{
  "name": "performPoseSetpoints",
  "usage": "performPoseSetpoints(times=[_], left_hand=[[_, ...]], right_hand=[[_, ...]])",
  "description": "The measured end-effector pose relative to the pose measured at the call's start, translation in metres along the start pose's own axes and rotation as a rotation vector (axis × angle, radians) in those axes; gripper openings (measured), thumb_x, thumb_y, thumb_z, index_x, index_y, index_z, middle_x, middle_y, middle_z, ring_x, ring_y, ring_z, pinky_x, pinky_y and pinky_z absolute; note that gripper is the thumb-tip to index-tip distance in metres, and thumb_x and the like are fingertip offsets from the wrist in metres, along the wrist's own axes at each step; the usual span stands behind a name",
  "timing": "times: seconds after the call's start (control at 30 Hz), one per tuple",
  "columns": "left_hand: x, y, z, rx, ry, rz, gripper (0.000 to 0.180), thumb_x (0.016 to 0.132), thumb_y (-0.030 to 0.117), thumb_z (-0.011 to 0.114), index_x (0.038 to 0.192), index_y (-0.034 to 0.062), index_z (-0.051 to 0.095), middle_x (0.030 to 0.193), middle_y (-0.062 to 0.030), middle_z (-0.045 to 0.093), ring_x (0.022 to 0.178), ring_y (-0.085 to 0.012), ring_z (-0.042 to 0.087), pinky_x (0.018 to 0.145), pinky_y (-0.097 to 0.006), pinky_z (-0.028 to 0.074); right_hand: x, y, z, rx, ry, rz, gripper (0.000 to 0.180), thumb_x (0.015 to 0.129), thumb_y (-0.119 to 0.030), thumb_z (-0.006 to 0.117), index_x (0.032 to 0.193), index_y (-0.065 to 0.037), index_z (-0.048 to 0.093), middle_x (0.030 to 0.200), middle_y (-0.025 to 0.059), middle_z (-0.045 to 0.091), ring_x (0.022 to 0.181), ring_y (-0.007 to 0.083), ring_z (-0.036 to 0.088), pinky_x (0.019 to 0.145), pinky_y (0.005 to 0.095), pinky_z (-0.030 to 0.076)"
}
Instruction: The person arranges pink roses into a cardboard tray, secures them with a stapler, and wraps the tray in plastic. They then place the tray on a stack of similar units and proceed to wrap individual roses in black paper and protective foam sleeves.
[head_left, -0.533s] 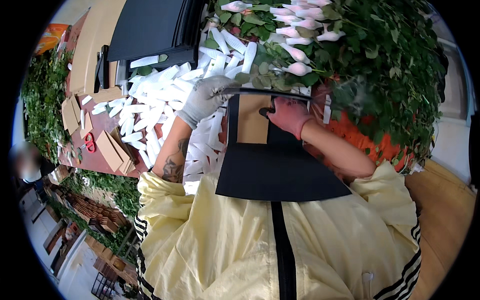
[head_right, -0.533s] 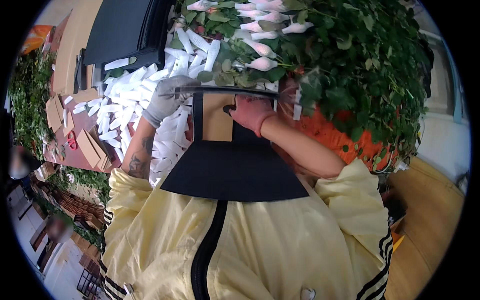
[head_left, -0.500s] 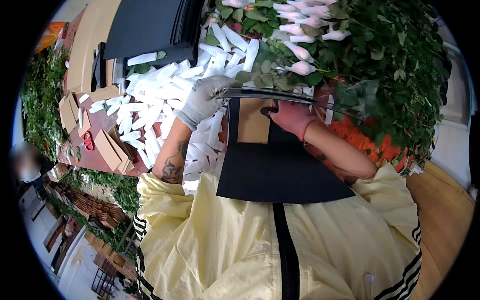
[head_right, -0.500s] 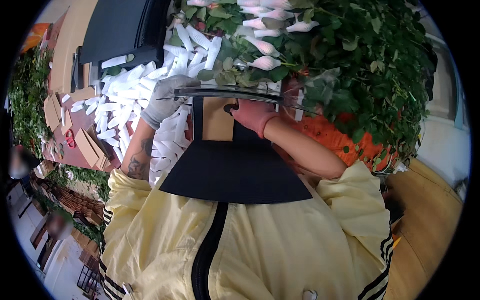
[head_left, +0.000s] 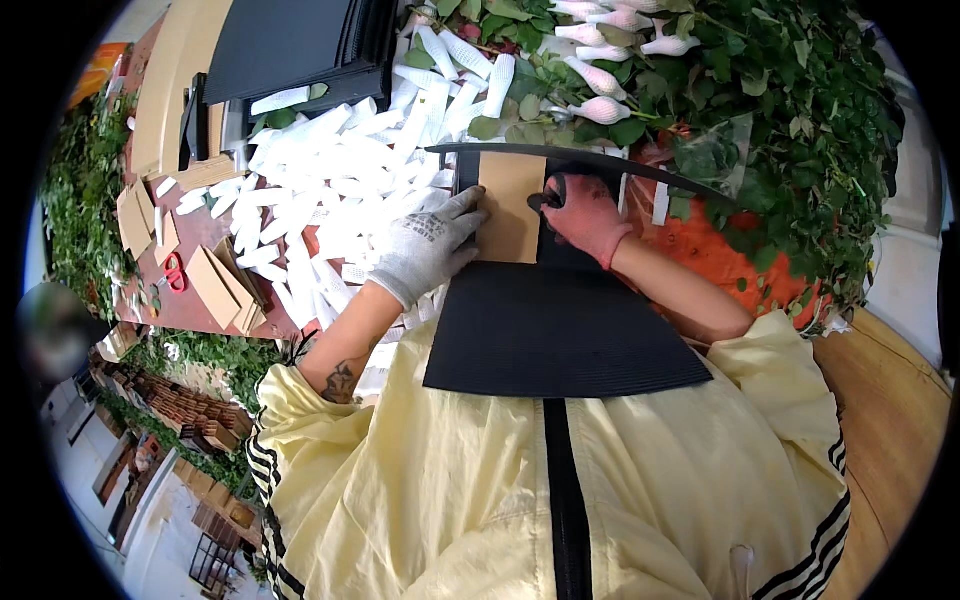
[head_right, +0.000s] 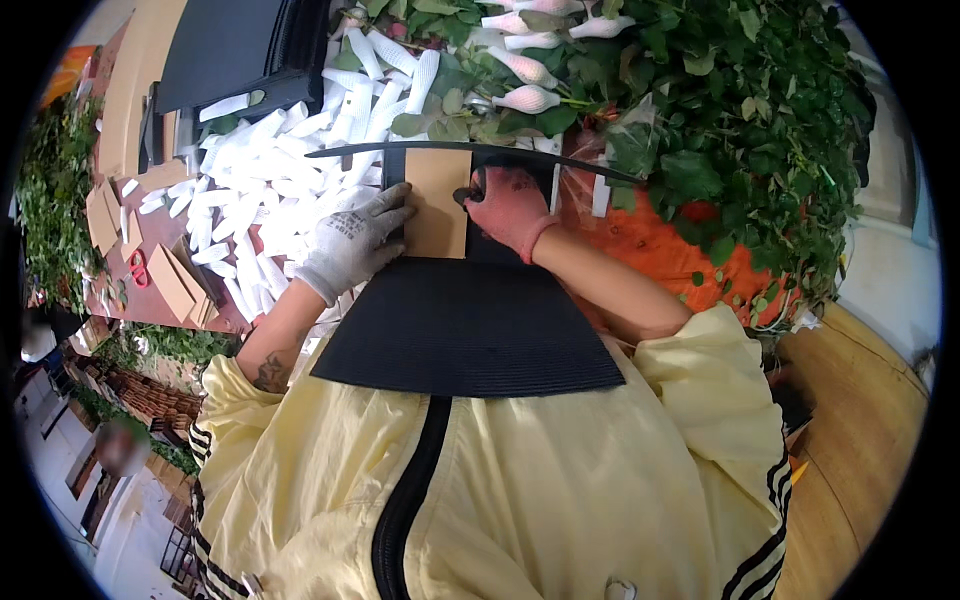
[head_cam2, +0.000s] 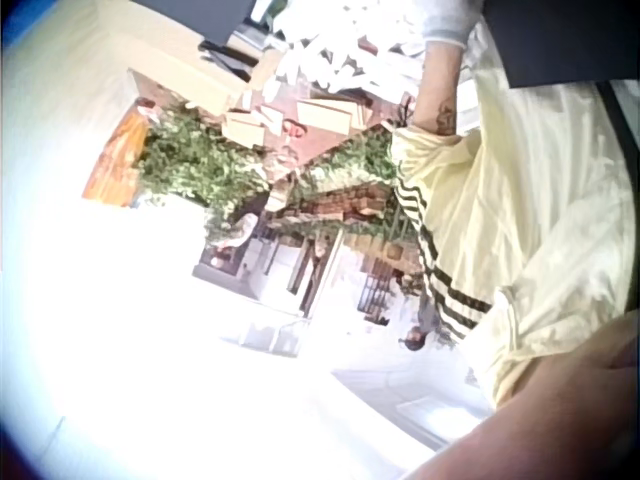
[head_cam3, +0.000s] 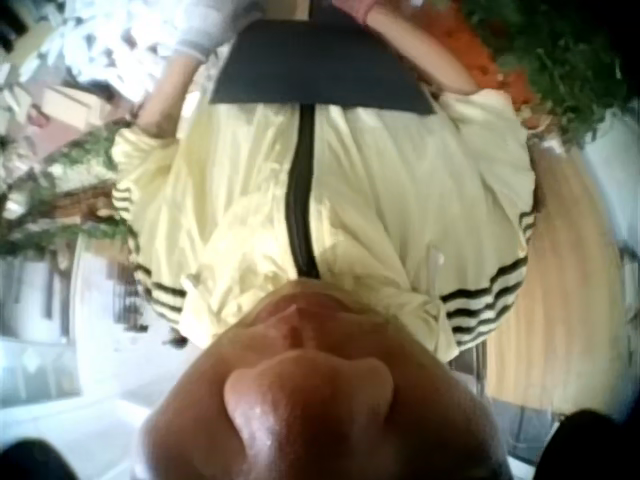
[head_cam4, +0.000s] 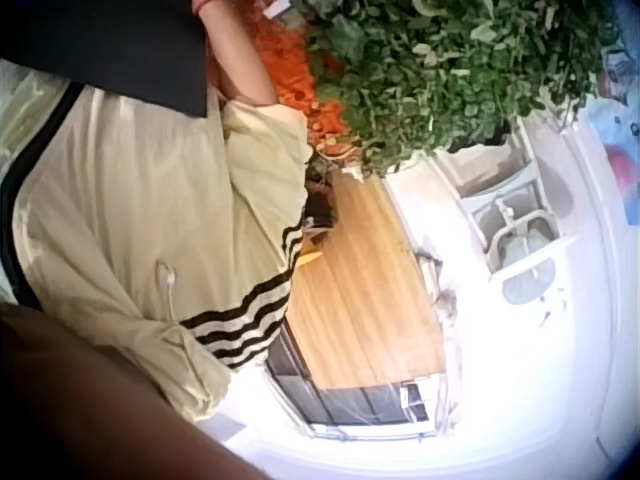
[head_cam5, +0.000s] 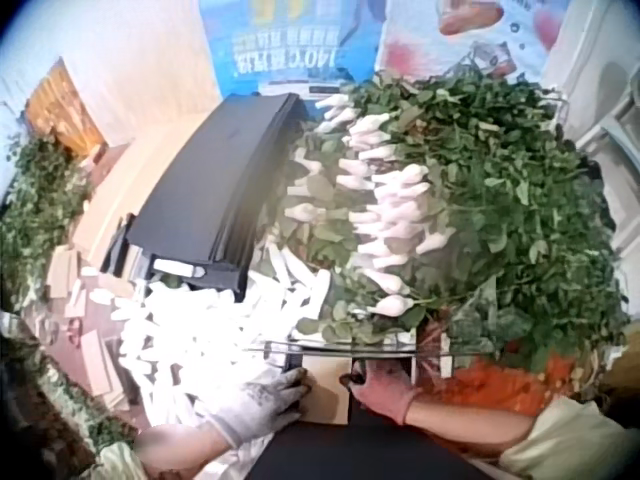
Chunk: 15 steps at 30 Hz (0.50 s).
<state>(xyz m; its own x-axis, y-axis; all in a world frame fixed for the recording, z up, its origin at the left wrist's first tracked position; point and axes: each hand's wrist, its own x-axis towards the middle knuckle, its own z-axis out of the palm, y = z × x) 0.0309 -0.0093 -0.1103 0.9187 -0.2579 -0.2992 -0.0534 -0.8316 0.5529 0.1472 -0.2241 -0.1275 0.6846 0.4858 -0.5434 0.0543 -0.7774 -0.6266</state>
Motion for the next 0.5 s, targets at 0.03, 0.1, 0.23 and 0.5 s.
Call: performPoseSetpoints(times=[0.03,0.1,0.23,0.5], left_hand=[[-0.001,-0.001,0.0,0.013,0.014,0.009,0.042,0.08,0.023,0.066,0.121,0.0134,0.061,0.14,-0.0042,0.047,0.113,-0.0268,0.055,0.092,-0.037,0.047],[-0.002,-0.002,-0.002,0.037,0.039,0.029,0.04,0.081,0.025,0.065,0.12,0.0137,0.062,0.14,-0.0039,0.047,0.113,-0.0272,0.054,0.093,-0.038,0.046],[0.0,0.002,-0.006,0.092,0.072,0.055,0.041,0.079,0.022,0.067,0.119,0.0136,0.063,0.135,-0.0056,0.051,0.114,-0.0286,0.054,0.094,-0.038,0.045],[0.006,0.007,-0.006,0.077,0.06,0.006,0.059,0.067,0.029,0.079,0.122,0.0163,0.062,0.137,-0.0089,0.046,0.12,-0.03,0.05,0.097,-0.04,0.044]], right_hand=[[0.001,0.0,0.002,-0.105,0.075,-0.093,0.025,0.084,-0.02,0.06,0.096,0.001,0.063,0.077,0.0156,0.067,0.055,0.0224,0.066,0.063,0.0343,0.055],[0.002,0.002,0.005,0.011,0.004,-0.014,0.031,0.084,-0.021,0.06,0.103,0.003,0.062,0.082,0.0164,0.068,0.056,0.0222,0.067,0.066,0.0342,0.055],[0.006,0.002,0.002,0.152,-0.031,0.064,0.03,0.084,-0.021,0.061,0.097,0.006,0.062,0.077,0.0138,0.068,0.055,0.0208,0.066,0.06,0.0337,0.057],[0.005,-0.015,-0.009,0.336,-0.07,0.209,0.021,0.086,-0.017,0.065,0.091,0.002,0.057,0.076,0.0075,0.062,0.057,0.0146,0.062,0.043,0.0321,0.053]])
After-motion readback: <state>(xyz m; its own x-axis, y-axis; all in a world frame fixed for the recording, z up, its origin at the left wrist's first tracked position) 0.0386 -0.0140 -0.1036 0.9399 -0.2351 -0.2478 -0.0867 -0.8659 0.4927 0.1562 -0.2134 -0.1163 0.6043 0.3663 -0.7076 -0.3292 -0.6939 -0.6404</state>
